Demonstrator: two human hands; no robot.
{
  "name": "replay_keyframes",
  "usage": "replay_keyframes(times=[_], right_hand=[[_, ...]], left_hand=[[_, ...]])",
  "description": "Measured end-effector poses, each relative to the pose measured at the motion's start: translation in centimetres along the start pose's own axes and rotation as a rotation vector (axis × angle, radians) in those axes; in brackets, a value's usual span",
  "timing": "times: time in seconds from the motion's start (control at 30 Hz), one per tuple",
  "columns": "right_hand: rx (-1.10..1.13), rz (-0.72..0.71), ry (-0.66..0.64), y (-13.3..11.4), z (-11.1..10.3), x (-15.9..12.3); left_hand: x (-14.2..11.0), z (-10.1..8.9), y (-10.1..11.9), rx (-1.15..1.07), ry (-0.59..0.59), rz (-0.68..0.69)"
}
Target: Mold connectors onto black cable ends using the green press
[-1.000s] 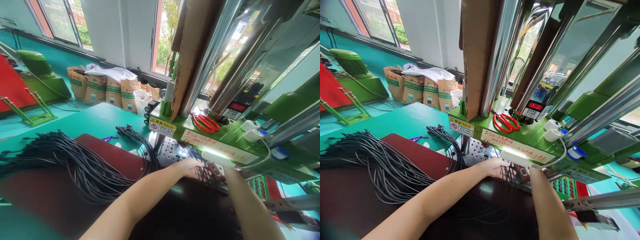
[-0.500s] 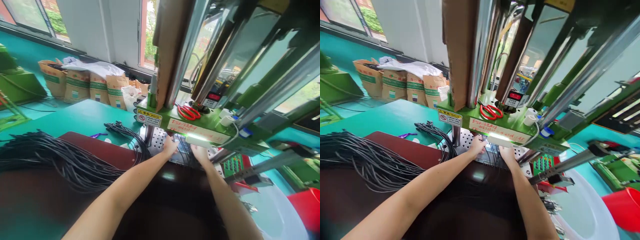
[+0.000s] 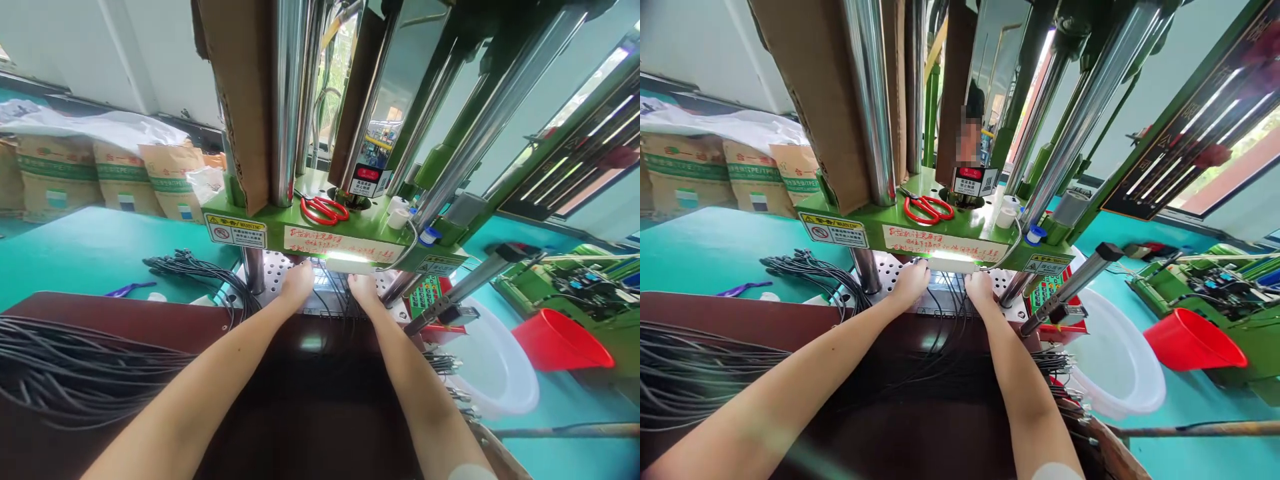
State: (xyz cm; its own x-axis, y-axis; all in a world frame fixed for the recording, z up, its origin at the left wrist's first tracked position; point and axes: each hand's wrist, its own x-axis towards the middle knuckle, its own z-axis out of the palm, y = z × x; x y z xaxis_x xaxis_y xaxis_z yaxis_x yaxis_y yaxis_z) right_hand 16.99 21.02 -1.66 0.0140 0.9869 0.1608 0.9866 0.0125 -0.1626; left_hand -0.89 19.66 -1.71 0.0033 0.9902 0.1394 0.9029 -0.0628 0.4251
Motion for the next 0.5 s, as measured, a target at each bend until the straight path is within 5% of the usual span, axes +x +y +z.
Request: replay_keyframes(times=[0.2,0.5], right_hand=[[-0.019,-0.019,0.005,-0.1,0.0,0.2],[-0.05,-0.164,-0.022,-2.0,-1.9,-0.6]], left_hand=[[0.2,-0.3,0.1,0.075,0.021,-0.013],[0.0,-0.6,3.0,0.079,0.048,0.058]])
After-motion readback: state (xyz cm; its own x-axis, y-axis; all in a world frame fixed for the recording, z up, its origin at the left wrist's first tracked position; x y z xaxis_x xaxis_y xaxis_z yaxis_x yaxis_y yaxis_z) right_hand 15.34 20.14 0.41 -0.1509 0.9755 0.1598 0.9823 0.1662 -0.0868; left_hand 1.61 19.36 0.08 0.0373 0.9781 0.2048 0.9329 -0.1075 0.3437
